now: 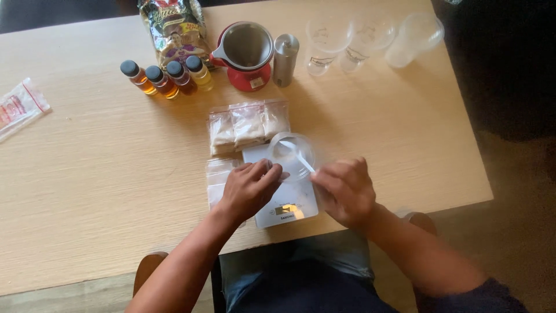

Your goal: Measuring powder using a spoon and a digital scale, then transferring it into small plastic bags.

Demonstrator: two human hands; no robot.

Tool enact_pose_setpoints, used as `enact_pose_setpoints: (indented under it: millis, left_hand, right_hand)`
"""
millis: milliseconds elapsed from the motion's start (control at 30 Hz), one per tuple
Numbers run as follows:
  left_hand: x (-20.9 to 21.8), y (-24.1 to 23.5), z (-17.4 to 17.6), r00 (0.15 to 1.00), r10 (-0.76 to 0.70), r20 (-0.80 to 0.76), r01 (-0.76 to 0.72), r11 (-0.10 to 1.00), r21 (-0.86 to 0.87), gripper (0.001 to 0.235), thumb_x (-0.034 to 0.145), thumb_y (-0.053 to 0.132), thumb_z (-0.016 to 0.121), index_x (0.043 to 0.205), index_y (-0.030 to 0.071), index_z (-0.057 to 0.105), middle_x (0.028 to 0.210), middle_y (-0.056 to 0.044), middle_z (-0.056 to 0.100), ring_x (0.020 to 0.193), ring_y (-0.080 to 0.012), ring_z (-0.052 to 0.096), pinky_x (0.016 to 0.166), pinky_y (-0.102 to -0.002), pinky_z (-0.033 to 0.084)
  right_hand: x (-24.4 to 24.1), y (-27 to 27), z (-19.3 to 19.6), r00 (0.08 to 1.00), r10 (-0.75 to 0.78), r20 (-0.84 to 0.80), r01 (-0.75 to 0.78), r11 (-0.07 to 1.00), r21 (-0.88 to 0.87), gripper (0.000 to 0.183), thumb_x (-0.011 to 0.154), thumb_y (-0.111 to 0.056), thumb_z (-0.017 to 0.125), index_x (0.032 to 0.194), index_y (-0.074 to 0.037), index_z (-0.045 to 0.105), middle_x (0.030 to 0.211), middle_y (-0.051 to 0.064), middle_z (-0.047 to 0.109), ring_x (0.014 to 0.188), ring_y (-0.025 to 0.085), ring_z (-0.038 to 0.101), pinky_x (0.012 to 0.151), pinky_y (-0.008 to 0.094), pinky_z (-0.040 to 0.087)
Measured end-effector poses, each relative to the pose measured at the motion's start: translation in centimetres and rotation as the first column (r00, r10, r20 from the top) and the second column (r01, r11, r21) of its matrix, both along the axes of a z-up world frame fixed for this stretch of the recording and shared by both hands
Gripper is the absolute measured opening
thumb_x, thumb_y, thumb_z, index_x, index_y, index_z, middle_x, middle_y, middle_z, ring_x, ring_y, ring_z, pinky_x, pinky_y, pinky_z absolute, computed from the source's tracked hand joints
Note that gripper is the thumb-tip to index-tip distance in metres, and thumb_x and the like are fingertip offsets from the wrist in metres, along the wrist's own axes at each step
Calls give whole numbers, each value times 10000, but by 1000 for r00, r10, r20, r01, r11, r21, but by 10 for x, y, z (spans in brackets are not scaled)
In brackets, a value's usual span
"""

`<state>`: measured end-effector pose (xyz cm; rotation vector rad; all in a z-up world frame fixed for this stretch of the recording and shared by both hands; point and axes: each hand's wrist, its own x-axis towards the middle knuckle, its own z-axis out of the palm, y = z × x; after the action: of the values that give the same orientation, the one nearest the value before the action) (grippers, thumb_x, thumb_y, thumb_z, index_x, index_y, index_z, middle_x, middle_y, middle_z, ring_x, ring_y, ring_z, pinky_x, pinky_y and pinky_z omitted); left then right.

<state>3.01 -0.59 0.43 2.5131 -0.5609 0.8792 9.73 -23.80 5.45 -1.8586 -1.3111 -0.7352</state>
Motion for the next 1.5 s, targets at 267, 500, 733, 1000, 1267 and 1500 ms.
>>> enact_pose_setpoints:
  millis: [267, 500, 733, 1000, 1267, 1500]
  left_hand:
    - [-1, 4, -5, 988, 49, 150, -81, 973, 215, 162, 943, 153, 759, 1069, 160, 656, 823, -81, 635, 657, -204, 684, 571, -285, 541]
    - [-1, 5, -2, 980, 75, 183, -117, 965, 234, 150, 945, 135, 744, 1069, 157, 661, 800, -87, 630, 672, -215, 687, 620, -296, 550]
    - [1, 7, -12, 977, 108, 186, -157, 950, 270, 114, 943, 113, 729, 1034, 149, 670, 782, -87, 618, 660, -220, 670, 608, -295, 542]
    - [-3, 1, -2, 978, 124, 169, -174, 929, 326, 147, 917, 95, 744, 1030, 151, 670, 791, -92, 651, 725, -240, 697, 639, -322, 542]
    - [-5, -1, -4, 985, 104, 139, -146, 929, 340, 221, 895, 108, 777, 1079, 175, 675, 842, -101, 670, 748, -248, 701, 648, -334, 533]
    - [-7, -8, 8, 990, 126, 69, -142, 924, 354, 248, 889, 114, 786, 1107, 172, 683, 824, -89, 655, 730, -232, 695, 629, -324, 522]
  right_hand:
    - [3, 12, -3, 995, 8, 98, -1, 997, -78, 186, 901, -45, 750, 1062, -129, 790, 944, 52, 696, 857, 179, 630, 810, 336, 471]
    - [5, 18, -2, 996, 40, 85, -37, 999, -35, 196, 931, -32, 743, 1089, -143, 776, 970, 66, 695, 857, 179, 637, 831, 316, 471]
    - [11, 5, -1, 992, 8, 125, 1, 998, -69, 199, 932, -74, 754, 1117, -147, 763, 1036, 57, 711, 915, 186, 644, 868, 340, 472]
    - [16, 5, -1, 998, -8, 70, 20, 984, -178, 235, 886, -60, 830, 1092, -145, 757, 1049, 47, 730, 986, 202, 666, 914, 372, 446]
    - [11, 8, -7, 890, 15, -455, -41, 998, -48, 153, 990, -38, 657, 1101, -96, 745, 972, 78, 727, 933, 263, 705, 854, 370, 530]
    - [12, 5, -13, 427, -20, -904, 69, 998, 10, 196, 1064, -148, 596, 1168, -38, 720, 982, 92, 760, 965, 181, 720, 916, 378, 570]
